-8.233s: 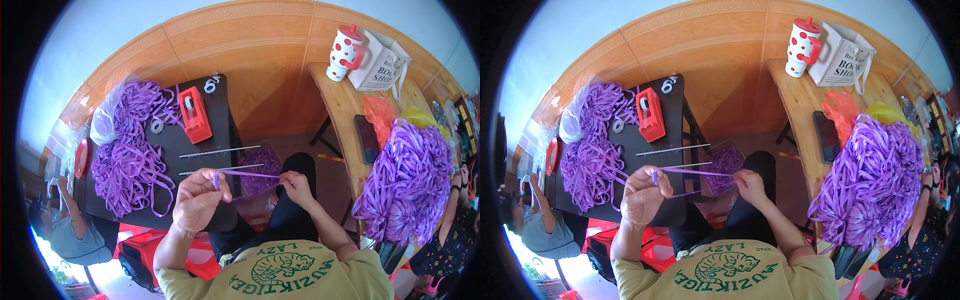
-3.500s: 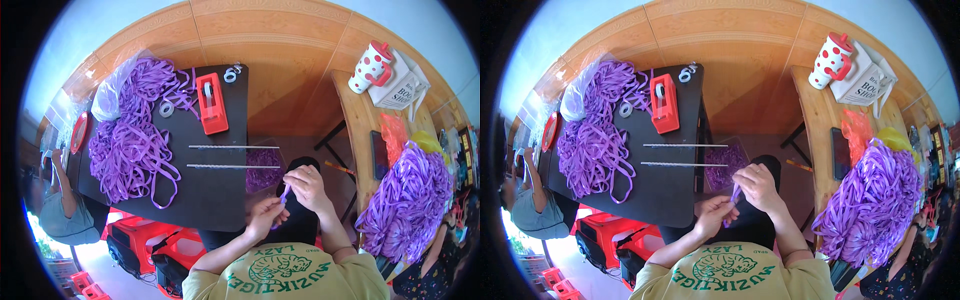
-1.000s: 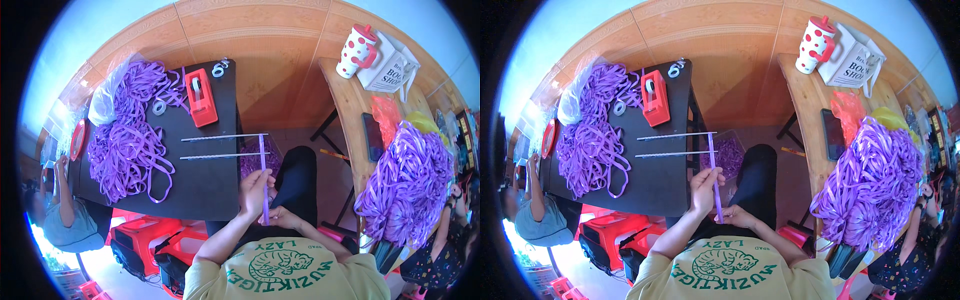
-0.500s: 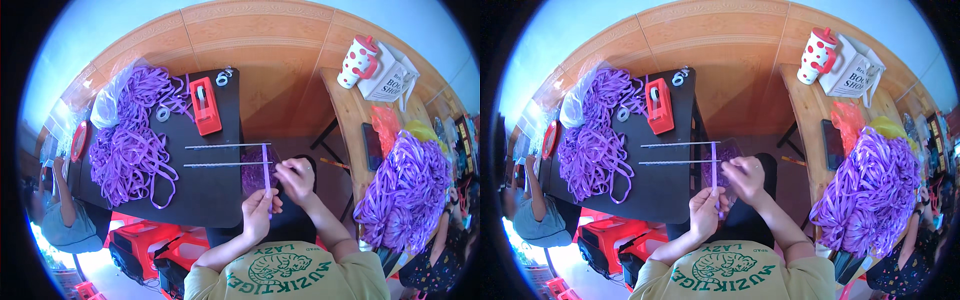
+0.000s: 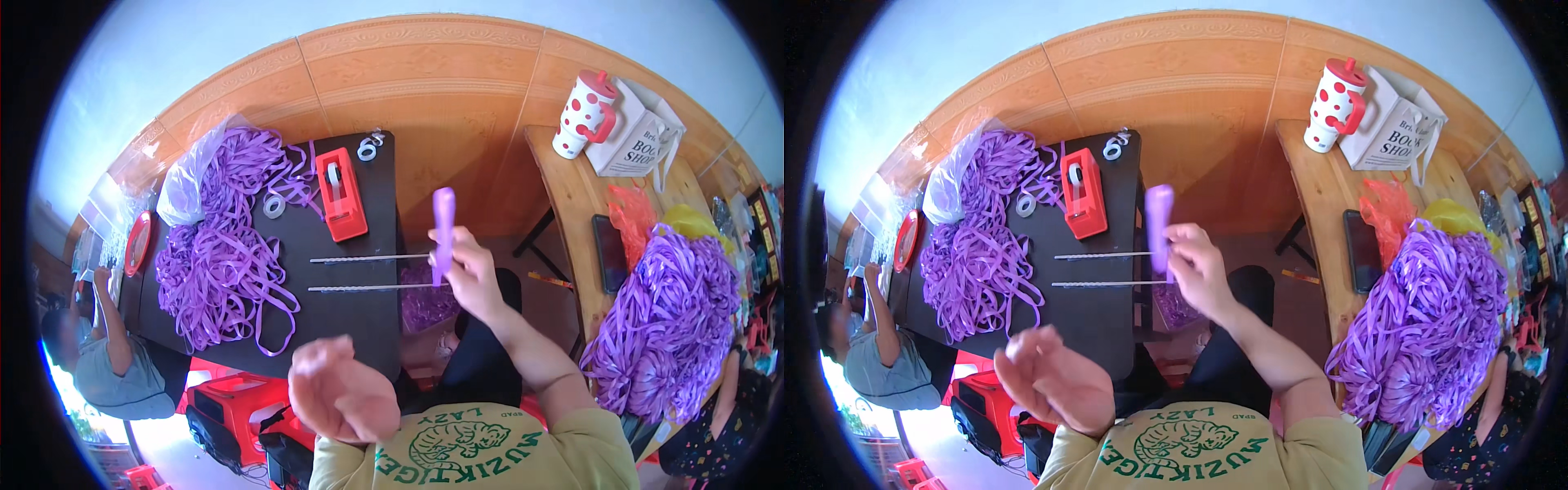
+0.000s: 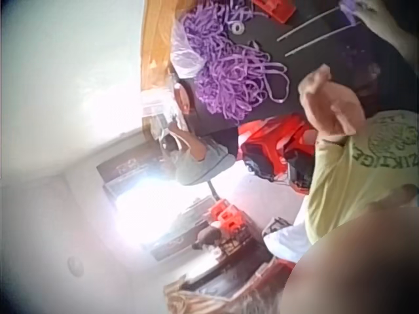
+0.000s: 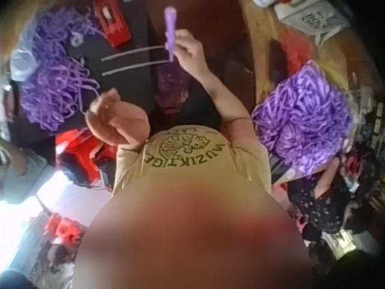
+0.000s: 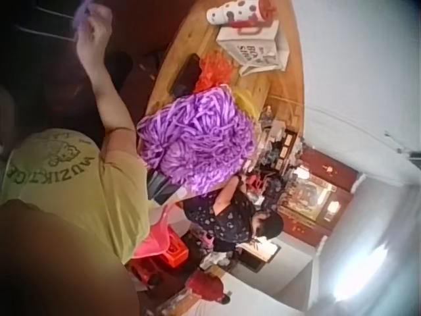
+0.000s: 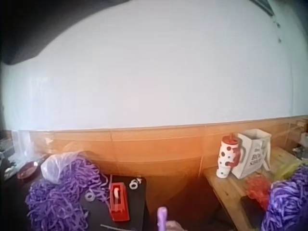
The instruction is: Wrapping purple ribbons around a metal frame to create a decorative item.
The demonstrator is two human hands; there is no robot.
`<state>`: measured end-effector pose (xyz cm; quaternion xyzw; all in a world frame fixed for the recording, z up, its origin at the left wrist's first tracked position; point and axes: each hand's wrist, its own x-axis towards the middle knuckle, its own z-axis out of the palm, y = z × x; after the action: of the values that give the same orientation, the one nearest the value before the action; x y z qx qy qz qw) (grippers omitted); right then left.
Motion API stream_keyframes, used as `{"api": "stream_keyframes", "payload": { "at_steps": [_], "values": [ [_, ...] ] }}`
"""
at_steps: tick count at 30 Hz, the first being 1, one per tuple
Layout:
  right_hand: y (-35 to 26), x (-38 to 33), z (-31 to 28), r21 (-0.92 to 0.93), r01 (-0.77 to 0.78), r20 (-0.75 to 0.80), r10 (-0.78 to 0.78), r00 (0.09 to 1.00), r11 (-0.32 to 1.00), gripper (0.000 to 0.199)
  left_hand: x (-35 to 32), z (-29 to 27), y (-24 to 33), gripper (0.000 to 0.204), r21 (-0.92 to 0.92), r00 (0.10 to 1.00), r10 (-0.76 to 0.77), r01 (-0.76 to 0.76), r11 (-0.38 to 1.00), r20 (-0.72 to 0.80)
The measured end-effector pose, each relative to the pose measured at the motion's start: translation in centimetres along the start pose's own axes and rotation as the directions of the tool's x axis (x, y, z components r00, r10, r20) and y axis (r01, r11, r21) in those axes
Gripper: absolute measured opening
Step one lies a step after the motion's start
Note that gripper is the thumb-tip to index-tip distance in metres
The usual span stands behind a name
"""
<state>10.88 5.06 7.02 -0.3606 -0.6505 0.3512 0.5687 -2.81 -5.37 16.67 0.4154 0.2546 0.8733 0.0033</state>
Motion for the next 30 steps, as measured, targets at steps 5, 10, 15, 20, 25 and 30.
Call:
{"api": "stream_keyframes", "payload": {
  "at_steps": [5, 10, 15, 20, 25, 30],
  "values": [
    [3.6, 4.0, -0.4, 0.383, -0.556, 0.230, 0.507, 0.831, 0.738, 0.011, -3.1, -1.6, -1.1, 0.019, 0.137, 0.438, -0.283, 0.335, 0.932, 0.853],
    [4.6, 3.7, -0.2, 0.408, -0.655, 0.284, 0.594, 0.753, 0.636, 0.011, -13.4, -6.6, -6.3, 0.019, 0.511, 0.048, -0.899, 0.809, 0.290, 0.435],
    [5.3, 3.2, -0.4, 0.497, -0.730, 0.264, 0.719, 0.643, 0.470, 0.012, -15.1, -6.1, -11.1, 0.026, 0.501, 0.390, -0.825, 0.660, 0.560, 0.409],
    [7.8, 1.4, -0.4, 0.504, -0.769, 0.291, 0.760, 0.580, 0.394, 0.011, -12.8, -2.0, -12.7, 0.035, 0.436, 0.711, -0.564, 0.387, 0.812, 0.419],
    [8.7, -1.5, 0.1, 0.515, -0.832, 0.357, 0.830, 0.429, 0.208, 0.007, -13.7, -2.1, -14.4, 0.029, 0.479, 0.773, -0.481, 0.264, 0.837, 0.414],
    [10.5, -4.9, -0.4, 0.570, -0.819, 0.441, 0.815, 0.377, 0.070, 0.010, -12.5, -2.5, -13.6, 0.022, 0.196, 0.213, -0.914, 0.936, 0.292, 0.346]
  ]
}}
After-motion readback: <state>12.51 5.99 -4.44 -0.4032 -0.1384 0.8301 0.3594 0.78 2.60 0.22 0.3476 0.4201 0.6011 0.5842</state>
